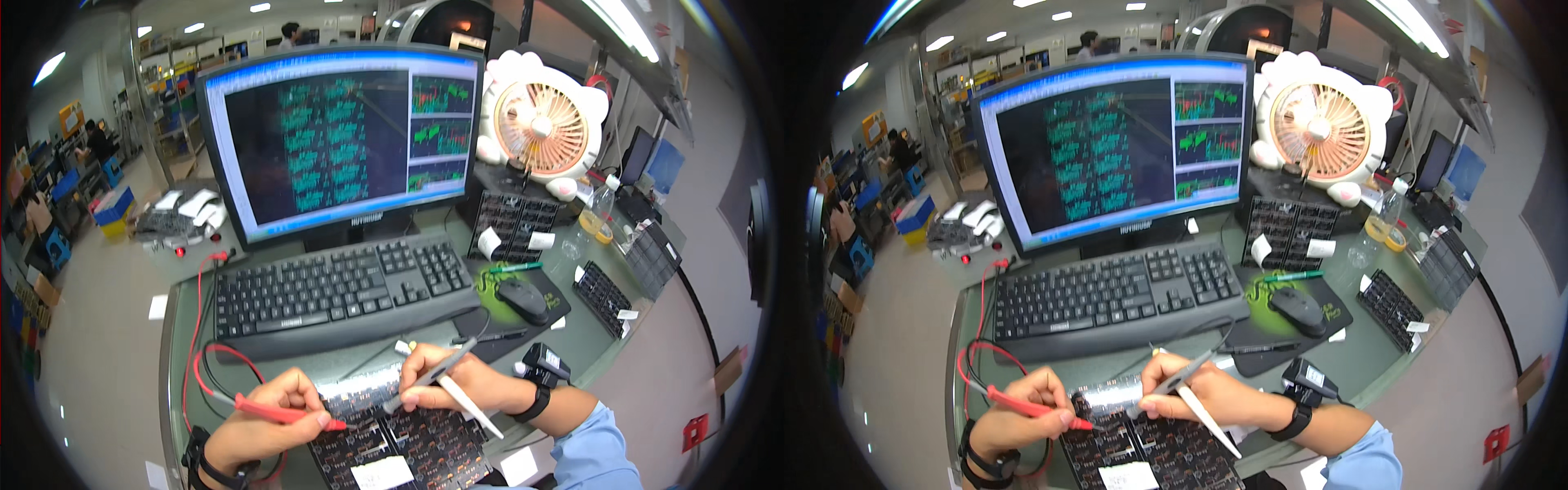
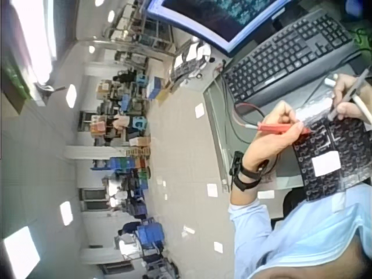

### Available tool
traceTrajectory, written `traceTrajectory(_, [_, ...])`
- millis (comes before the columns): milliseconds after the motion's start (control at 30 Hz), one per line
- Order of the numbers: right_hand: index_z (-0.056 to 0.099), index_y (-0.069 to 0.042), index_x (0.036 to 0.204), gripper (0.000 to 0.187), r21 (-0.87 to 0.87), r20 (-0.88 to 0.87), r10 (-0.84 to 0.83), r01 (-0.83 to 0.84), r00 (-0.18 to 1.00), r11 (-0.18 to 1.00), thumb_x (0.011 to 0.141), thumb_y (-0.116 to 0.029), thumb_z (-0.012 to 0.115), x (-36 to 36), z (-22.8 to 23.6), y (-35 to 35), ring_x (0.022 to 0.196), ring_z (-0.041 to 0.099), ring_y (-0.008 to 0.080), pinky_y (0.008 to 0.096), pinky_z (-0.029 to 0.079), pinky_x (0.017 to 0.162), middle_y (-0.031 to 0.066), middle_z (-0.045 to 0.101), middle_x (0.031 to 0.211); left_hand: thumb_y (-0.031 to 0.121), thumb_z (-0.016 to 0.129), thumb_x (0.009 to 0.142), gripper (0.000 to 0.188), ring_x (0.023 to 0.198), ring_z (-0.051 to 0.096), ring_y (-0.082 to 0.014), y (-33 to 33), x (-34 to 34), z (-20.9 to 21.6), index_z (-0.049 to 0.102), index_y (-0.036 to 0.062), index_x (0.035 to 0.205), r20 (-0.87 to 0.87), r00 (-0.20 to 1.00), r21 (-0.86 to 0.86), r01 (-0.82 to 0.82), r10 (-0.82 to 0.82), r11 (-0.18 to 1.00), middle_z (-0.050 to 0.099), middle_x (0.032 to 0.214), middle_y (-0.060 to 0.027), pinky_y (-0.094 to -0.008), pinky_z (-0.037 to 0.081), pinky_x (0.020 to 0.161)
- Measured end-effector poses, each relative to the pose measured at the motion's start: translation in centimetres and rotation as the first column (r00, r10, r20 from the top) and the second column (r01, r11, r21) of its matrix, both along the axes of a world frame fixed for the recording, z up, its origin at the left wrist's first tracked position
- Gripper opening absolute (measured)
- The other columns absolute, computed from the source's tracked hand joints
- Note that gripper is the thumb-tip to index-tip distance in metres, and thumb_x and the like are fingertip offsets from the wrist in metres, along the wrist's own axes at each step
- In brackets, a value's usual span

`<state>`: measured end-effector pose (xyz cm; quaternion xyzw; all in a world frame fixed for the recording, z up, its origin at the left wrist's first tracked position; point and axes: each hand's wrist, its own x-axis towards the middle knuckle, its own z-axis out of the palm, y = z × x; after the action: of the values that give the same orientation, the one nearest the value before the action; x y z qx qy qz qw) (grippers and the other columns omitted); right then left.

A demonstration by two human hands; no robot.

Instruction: Testing a circuit board using multimeter probes while checking a monitor for reference.

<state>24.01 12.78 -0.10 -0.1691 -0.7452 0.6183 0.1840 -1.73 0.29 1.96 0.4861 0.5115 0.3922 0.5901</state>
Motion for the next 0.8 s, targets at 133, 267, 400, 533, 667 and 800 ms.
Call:
traceTrajectory(133, [0.053,-0.004,0.093,0.015,0.013,-0.073,-0.023,0.024,0.997,1.000,0.090,-0.013,0.065,0.0,0.2,0.0,0.079,0.059,0.0074,0.0231,0.047,0.070,0.0018,0.060,0.084,0.013,0.065,0.088,0.021,0.085,0.059,-0.0092,0.3,0.1,-0.1,0.047,0.0023,0.091,0.064,0.998,0.019,0.001,-0.003,1.000,0.060,0.087,-0.0046,-0.0238,0.046,0.074])
traceTrajectory(267, [0.053,-0.003,0.093,0.016,-0.032,-0.049,-0.027,0.025,0.998,0.999,0.089,-0.012,0.066,-0.2,0.5,0.0,0.081,0.059,0.0078,0.0232,0.047,0.071,0.0019,0.058,0.085,0.014,0.064,0.087,0.021,0.084,0.059,-0.0083,0.6,-0.3,-0.4,0.046,0.0032,0.090,0.004,1.000,0.014,0.021,-0.021,1.000,0.058,0.085,-0.0030,-0.0231,0.046,0.072])
traceTrajectory(400, [0.053,-0.003,0.093,0.016,-0.032,-0.064,-0.040,0.038,0.997,0.999,0.089,-0.012,0.066,-0.1,0.2,-0.1,0.080,0.059,0.0080,0.0232,0.047,0.070,0.0022,0.058,0.084,0.014,0.064,0.086,0.021,0.083,0.059,-0.0078,0.8,-0.1,-0.8,0.046,0.0034,0.090,0.008,1.000,0.024,0.018,-0.018,1.000,0.058,0.085,-0.0026,-0.0229,0.046,0.071])
traceTrajectory(533, [0.053,-0.003,0.093,0.016,-0.022,-0.069,-0.045,0.043,0.997,0.999,0.089,-0.011,0.066,-0.2,0.1,-0.4,0.079,0.060,0.0080,0.0230,0.047,0.069,0.0021,0.058,0.083,0.013,0.064,0.087,0.021,0.083,0.059,-0.0084,0.4,0.2,-0.6,0.046,0.0033,0.090,0.031,0.999,0.031,-0.013,0.012,0.999,0.058,0.085,-0.0027,-0.0239,0.047,0.072])
traceTrajectory(667, [0.053,-0.003,0.092,0.018,-0.035,-0.062,-0.074,0.072,0.995,0.997,0.088,-0.012,0.067,-0.3,0.1,-0.5,0.076,0.060,0.0080,0.0234,0.048,0.067,0.0023,0.059,0.082,0.013,0.064,0.087,0.021,0.084,0.059,-0.0085,0.4,0.5,-0.6,0.046,0.0037,0.090,0.010,1.000,0.061,-0.005,0.005,0.998,0.058,0.085,-0.0024,-0.0237,0.047,0.072])
traceTrajectory(800, [0.053,-0.003,0.091,0.019,-0.013,-0.066,-0.078,0.078,0.995,0.997,0.088,-0.014,0.067,-0.3,0.0,-0.4,0.075,0.060,0.0081,0.0230,0.049,0.066,0.0026,0.060,0.080,0.013,0.065,0.086,0.021,0.082,0.058,-0.0066,0.3,0.4,-0.7,0.047,0.0040,0.090,-0.035,0.999,0.088,-0.010,0.013,0.996,0.057,0.084,-0.0020,-0.0219,0.045,0.068])
